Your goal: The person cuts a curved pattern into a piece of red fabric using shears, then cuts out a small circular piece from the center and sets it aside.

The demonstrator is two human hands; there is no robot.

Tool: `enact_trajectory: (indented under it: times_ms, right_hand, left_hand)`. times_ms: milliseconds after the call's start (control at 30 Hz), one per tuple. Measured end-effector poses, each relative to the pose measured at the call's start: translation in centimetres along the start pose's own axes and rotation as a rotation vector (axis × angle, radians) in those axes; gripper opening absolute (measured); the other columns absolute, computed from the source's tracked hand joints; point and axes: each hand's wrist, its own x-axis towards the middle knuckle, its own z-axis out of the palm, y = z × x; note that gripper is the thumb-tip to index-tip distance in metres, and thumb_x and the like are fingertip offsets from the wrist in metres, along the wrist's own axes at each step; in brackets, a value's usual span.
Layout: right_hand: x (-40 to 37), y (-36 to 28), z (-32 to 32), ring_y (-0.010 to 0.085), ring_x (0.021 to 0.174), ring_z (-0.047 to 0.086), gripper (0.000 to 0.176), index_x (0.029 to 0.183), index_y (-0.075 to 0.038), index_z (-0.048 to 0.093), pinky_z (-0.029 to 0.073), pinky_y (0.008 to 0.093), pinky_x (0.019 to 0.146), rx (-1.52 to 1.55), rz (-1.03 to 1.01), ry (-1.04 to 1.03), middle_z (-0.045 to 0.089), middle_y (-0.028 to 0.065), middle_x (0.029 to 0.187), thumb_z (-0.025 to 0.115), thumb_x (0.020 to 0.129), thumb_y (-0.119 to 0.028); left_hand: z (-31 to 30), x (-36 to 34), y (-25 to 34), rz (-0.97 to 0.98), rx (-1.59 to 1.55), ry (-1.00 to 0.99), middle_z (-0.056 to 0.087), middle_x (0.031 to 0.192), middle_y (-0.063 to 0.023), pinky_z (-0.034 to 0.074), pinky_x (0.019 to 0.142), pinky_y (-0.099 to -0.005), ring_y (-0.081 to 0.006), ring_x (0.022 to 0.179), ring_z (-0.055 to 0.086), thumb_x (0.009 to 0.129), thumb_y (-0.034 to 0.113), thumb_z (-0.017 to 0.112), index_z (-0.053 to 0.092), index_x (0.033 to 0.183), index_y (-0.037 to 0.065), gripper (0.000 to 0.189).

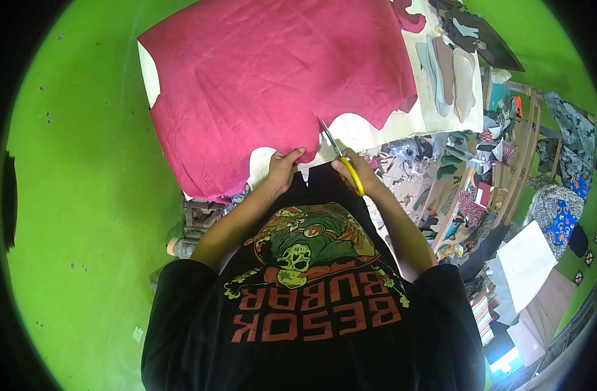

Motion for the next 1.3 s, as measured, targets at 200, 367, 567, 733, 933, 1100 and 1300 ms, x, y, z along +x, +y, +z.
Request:
enact_trajectory:
  times_ms: [200,367,567,733,933,1100,1300]
  right_hand:
    - [1.9,-4.9,-5.5,0.0086,0.054,0.05,0.055,0.11,-0.006,0.052,0.04,0.025,0.044,-0.371,0.025,-0.123,0.052,0.0009,0.071,0.068,0.089,-0.054]
    - [3.2,-9.6,-8.9,0.0071,0.057,0.047,0.059,0.111,-0.006,0.053,0.037,0.025,0.05,-0.596,0.051,-0.347,0.048,-0.0006,0.072,0.066,0.088,-0.059]
    - [6.3,-11.9,-10.8,0.0049,0.055,0.046,0.054,0.11,-0.01,0.051,0.035,0.0215,0.047,-0.634,0.128,-0.476,0.047,-0.0033,0.072,0.064,0.089,-0.058]
    - [9.1,-15.0,-11.5,0.0088,0.048,0.047,0.048,0.098,-0.011,0.05,0.037,0.0241,0.043,-0.772,0.164,-0.629,0.048,-0.0001,0.063,0.061,0.091,-0.057]
    - [13.9,-17.7,-11.6,0.0081,0.048,0.046,0.057,0.097,-0.01,0.052,0.037,0.0243,0.041,-0.882,0.213,-0.843,0.048,-0.0011,0.064,0.064,0.086,-0.065]
    - [17.4,-17.9,-10.8,0.0073,0.049,0.045,0.061,0.104,-0.01,0.053,0.036,0.0246,0.042,-1.083,0.144,-0.957,0.049,-0.0026,0.067,0.067,0.083,-0.066]
    - [17.7,-19.0,-9.0,0.0068,0.049,0.044,0.058,0.104,-0.01,0.053,0.034,0.0241,0.043,-1.152,0.121,-1.003,0.048,-0.0044,0.065,0.073,0.082,-0.06]
  left_hand:
    - [-0.3,0.4,-0.1,-0.079,-0.055,0.023,0.069,0.108,-0.0028,0.052,0.089,-0.0385,-0.0185,0.102,0.065,0.086,0.015,0.074,0.065,0.11,0.009,0.026]
    - [-0.3,0.0,0.1,-0.191,-0.145,-0.034,0.066,0.113,-0.0051,0.053,0.088,-0.0383,-0.0197,0.103,0.064,0.09,0.018,0.07,0.062,0.115,0.008,0.028]
    - [1.6,-1.4,0.9,-0.102,-0.253,-0.131,0.066,0.119,-0.019,0.06,0.089,-0.0423,-0.0281,0.1,0.07,0.102,0.009,0.049,0.055,0.122,-0.001,0.023]
    - [2.9,-1.7,-0.1,-0.048,-0.243,-0.022,0.066,0.119,-0.0202,0.061,0.082,-0.0397,-0.0276,0.095,0.07,0.104,0.009,0.045,0.053,0.124,-0.001,0.024]
    - [4.8,-1.1,-3.0,0.128,-0.286,0.281,0.069,0.103,-0.0123,0.061,0.076,-0.037,-0.0239,0.083,0.069,0.1,0.009,0.051,0.056,0.116,0.005,0.017]
    - [7.5,-1.6,-3.0,0.289,-0.472,0.391,0.065,0.112,-0.0128,0.061,0.076,-0.0379,-0.0242,0.091,0.067,0.094,0.007,0.054,0.053,0.121,0.007,0.027]
    - [9.9,-0.7,-3.7,0.305,-0.827,0.359,0.059,0.115,-0.0123,0.059,0.084,-0.0355,-0.0239,0.1,0.062,0.096,0.029,0.065,0.053,0.121,0.008,0.035]
